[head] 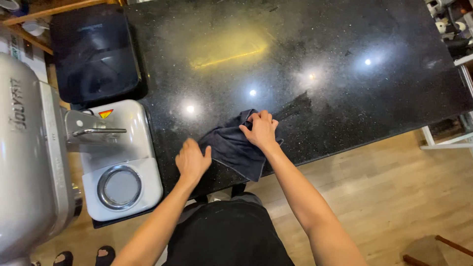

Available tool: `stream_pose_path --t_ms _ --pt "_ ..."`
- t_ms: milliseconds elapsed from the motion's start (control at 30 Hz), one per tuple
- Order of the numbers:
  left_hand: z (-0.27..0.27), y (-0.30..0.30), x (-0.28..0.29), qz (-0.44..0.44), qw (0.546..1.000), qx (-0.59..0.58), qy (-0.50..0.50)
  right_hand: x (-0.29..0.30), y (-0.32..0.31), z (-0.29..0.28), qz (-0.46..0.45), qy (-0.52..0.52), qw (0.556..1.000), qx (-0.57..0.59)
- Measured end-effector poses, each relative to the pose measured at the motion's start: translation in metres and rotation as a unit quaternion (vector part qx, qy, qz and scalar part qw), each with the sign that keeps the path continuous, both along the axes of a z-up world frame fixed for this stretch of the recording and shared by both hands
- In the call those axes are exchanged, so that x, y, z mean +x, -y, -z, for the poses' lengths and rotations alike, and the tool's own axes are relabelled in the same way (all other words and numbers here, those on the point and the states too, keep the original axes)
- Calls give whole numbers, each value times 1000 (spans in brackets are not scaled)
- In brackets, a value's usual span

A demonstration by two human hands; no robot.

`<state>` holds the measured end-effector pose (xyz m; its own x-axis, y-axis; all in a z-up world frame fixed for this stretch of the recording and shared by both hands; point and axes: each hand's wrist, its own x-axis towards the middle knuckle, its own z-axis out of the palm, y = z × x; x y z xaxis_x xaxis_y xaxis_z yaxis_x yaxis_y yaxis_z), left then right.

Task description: The recorder is cleaning a stand mixer using a cloth.

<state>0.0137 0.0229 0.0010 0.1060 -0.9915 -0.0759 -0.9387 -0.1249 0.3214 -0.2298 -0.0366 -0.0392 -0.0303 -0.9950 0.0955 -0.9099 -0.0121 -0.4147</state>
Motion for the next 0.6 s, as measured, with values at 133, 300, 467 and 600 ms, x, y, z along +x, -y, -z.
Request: stream_pose_path --t_ms 133,300,467,600 --pt "11 -21 0 -25 996 80 26 5 8 -4 -7 -3 1000 22" --pt "40 -8 -8 -35 997 11 -62 -3 27 41 17 95 986 135" --pt "62 14 2 -64 982 -30 -174 -19 49 25 33 317 945 81" --pt "71 48 32 -126 893 -18 -431 -34 65 -9 28 491 870 41"
